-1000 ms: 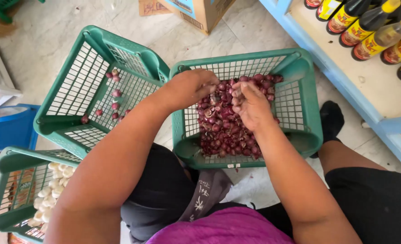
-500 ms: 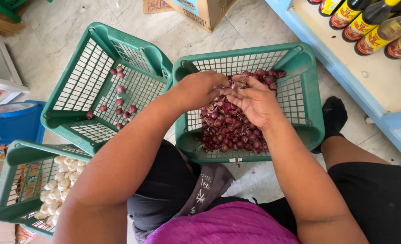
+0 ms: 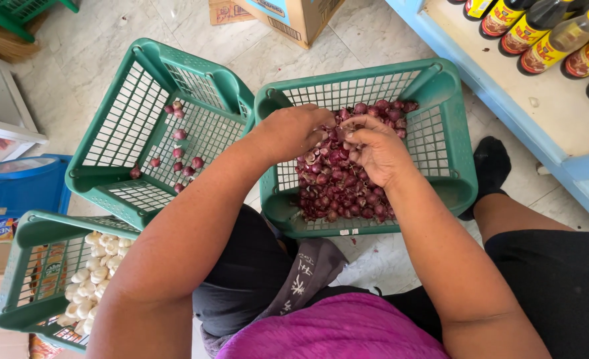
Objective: The person is sorting and cleaning small red onions, moving them between plastic baskets on the floor.
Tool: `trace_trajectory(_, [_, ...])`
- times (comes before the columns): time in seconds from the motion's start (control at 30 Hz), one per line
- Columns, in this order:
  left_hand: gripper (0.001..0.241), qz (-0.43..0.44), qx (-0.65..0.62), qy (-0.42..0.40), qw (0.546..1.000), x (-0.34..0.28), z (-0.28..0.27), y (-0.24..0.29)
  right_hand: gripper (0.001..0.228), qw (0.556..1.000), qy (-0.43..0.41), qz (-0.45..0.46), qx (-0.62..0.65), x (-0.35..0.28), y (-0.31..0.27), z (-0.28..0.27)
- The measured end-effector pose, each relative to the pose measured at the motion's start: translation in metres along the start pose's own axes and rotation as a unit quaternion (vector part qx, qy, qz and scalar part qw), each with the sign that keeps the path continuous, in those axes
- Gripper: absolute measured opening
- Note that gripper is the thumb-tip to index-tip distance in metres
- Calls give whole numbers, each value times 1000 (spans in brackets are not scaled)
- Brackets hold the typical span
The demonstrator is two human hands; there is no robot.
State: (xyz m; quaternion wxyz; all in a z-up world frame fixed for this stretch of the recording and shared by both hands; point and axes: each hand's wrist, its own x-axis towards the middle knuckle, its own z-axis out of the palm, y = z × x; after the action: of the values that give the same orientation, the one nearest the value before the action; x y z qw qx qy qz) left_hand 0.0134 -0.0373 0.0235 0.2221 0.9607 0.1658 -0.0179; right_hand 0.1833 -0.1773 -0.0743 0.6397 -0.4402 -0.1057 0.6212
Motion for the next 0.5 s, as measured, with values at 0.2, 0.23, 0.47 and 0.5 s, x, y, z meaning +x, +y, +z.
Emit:
trace_trajectory(0.2, [30, -3, -2, -10, 1000, -1, -2, 6, 16, 1000, -2, -14, 11, 7, 8, -5])
trace_trajectory(0.23, [30, -4, -2, -10, 1000, -1, 0, 4, 16, 1000, -3, -14, 11, 8, 10, -6])
trace_trajectory(0.47, [29, 25, -8, -9, 1000, -1, 2, 5, 7, 996, -46, -24, 77, 13, 24, -7])
trace_trajectory(0.5, [29, 22, -9, -10, 1000, -1, 2, 5, 6, 995, -46, -30, 88, 15, 26, -7])
